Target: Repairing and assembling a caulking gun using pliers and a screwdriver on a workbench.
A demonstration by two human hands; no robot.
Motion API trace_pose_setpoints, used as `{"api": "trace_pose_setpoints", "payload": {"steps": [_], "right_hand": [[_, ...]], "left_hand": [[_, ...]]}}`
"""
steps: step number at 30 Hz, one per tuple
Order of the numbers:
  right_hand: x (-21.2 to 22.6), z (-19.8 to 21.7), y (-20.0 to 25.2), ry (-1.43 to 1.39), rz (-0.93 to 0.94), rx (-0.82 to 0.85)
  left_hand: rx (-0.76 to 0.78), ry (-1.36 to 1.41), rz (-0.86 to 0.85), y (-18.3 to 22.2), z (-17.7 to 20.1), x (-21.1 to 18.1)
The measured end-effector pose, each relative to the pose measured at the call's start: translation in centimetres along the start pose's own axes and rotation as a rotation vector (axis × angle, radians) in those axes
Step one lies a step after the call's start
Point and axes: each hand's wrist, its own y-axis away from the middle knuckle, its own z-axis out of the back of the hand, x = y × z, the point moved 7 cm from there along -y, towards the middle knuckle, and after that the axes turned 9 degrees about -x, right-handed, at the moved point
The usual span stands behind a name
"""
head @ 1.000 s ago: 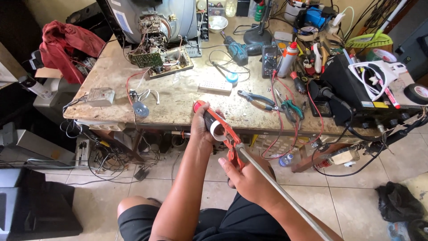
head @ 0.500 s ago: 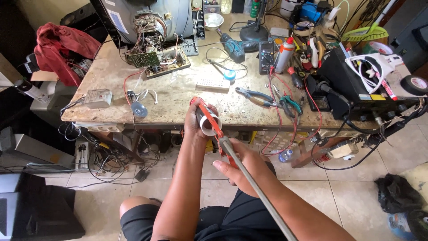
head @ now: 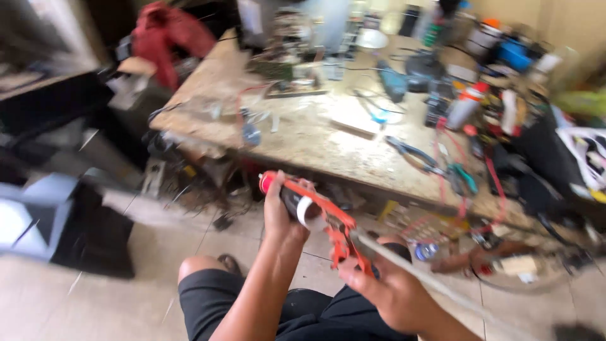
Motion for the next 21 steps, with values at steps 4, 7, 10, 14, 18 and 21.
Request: {"api": "trace_pose_setpoints", "payload": {"steps": [4, 7, 10, 14, 18, 21], "right_hand": [[0.1, -6.5, -0.3, 0.234, 0.194, 0.069], [-5.6, -14.1, 0.1, -0.316, -0.364, 0.271], [-8.6, -19.2, -0.2, -0.212, -0.445, 0.347], [-13.5, -24.0, -0.5, -0.043, -0.692, 0.439], [-12.5, -27.0, -2.6, 0.139, -0.647, 0.504], [-18.5, -29.7, -0.4, 0.167, -0.494, 0.48]], "left_hand": [[-0.179, 0.098, -0.047, -4.1, 8.2, -5.6], [-0.174, 0.074, -0.052, -10.9, 14.6, -9.4], [-0.225, 0.141, 0.053, -16.5, 21.1, -10.8], [-0.246, 0.194, 0.011, -20.6, 27.0, -12.9], [-0.296, 0.208, 0.136, -22.5, 29.5, -12.3], [-0.299, 0.228, 0.169, -25.0, 31.1, -12.8]]}}
